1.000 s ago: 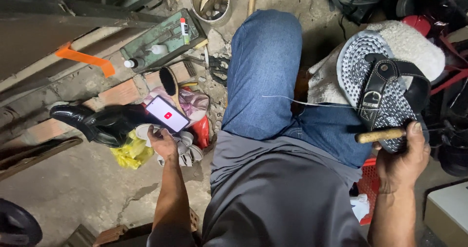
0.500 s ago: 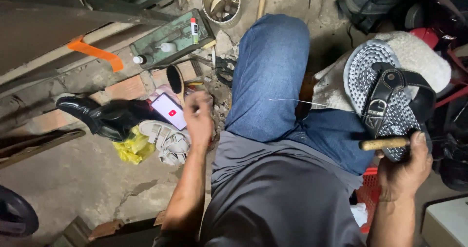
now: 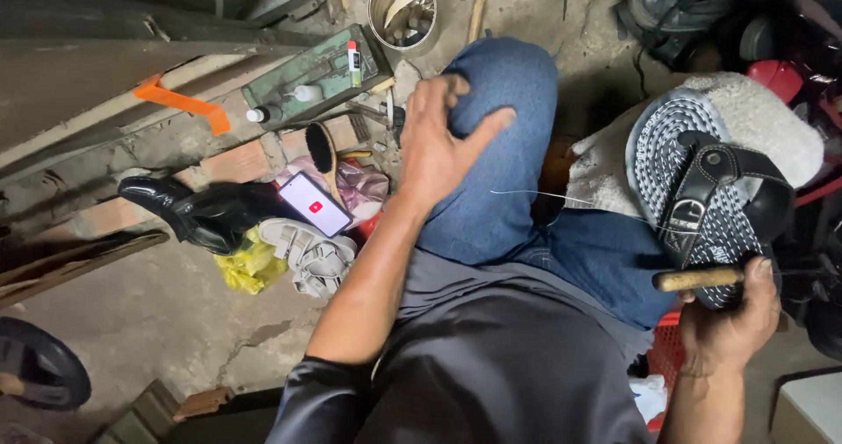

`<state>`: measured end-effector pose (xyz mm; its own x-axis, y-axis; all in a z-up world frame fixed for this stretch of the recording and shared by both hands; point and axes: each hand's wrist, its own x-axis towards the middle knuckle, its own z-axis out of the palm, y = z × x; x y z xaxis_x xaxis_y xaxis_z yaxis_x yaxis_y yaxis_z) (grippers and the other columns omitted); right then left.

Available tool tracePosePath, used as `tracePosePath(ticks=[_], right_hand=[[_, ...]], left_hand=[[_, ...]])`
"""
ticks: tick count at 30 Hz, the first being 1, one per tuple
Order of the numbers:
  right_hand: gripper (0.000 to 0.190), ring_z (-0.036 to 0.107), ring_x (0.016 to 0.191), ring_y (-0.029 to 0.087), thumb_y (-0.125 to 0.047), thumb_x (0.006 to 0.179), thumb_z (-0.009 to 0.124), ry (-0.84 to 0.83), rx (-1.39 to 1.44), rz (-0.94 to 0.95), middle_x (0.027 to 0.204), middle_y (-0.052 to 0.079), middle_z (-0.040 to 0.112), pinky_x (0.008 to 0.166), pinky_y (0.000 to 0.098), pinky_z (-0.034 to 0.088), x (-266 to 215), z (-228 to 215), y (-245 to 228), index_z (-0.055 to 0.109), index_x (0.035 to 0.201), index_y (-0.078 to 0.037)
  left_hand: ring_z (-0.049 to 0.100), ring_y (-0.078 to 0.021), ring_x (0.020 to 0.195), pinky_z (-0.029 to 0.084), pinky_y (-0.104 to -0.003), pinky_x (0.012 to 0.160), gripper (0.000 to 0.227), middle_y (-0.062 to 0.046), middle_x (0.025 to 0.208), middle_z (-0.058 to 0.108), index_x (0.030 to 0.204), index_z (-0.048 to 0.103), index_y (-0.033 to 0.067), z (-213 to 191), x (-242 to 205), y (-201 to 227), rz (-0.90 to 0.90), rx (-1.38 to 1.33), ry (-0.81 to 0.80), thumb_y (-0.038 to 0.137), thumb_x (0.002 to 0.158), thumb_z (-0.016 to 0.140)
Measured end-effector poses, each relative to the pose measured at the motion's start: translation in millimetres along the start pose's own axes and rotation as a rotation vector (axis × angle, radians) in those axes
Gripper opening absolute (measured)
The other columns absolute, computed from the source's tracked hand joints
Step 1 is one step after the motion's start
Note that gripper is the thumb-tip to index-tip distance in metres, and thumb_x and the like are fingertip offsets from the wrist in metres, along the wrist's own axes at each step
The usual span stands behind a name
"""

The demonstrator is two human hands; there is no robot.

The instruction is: The person sits on the floor and uses a needle and thread to sew a black and white woven sandal. They occasionally pause to interact with a smartphone placed on the floor nearby.

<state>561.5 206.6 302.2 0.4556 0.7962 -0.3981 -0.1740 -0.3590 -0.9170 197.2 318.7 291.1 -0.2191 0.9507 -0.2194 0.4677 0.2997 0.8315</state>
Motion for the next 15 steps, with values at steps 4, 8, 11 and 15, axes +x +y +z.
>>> tracePosePath(ticks=[4,8,11,15], right_hand=[[0.046,0.062,0.085,0.008,-0.049,0.094,0.069,-0.006,0.017,0.063,0.118,-0.006,0.066,0.049,0.0197,0.044,3,6,-4,0.064,0.128,-0.018],[0.044,0.066,0.108,0.01,-0.047,0.095,0.067,0.083,-0.004,0.02,0.124,-0.004,0.069,0.082,0.0241,0.052,14,1,6,0.067,0.126,-0.016],[0.045,0.062,0.1,0.01,-0.048,0.094,0.066,0.049,-0.005,0.041,0.119,-0.005,0.067,0.077,0.0238,0.048,13,6,0,0.067,0.126,-0.016],[0.041,0.058,0.079,0.008,-0.05,0.096,0.066,0.013,-0.021,0.059,0.105,-0.007,0.064,0.053,0.0224,0.042,13,8,-3,0.066,0.12,-0.017]], left_hand=[[0.055,-0.0219,0.086,0.046,-0.036,0.076,0.045,-0.004,0.088,0.056,0.089,0.052,0.0093,5,-5,-9,0.126,0.063,0.082,0.052,0.094,0.063],[0.048,-0.0181,0.08,0.042,-0.033,0.076,0.033,-0.001,0.086,0.049,0.087,0.048,0.0124,10,-9,-19,0.107,-0.009,0.189,0.038,0.098,0.065],[0.046,-0.0141,0.082,0.042,-0.029,0.078,0.026,0.001,0.091,0.05,0.093,0.049,0.0145,10,-11,-28,0.055,-0.166,0.127,0.036,0.1,0.062],[0.038,-0.0099,0.075,0.035,-0.027,0.073,0.034,0.006,0.077,0.038,0.08,0.042,0.0189,0,-28,-50,-0.101,-0.284,-0.039,0.04,0.103,0.057]])
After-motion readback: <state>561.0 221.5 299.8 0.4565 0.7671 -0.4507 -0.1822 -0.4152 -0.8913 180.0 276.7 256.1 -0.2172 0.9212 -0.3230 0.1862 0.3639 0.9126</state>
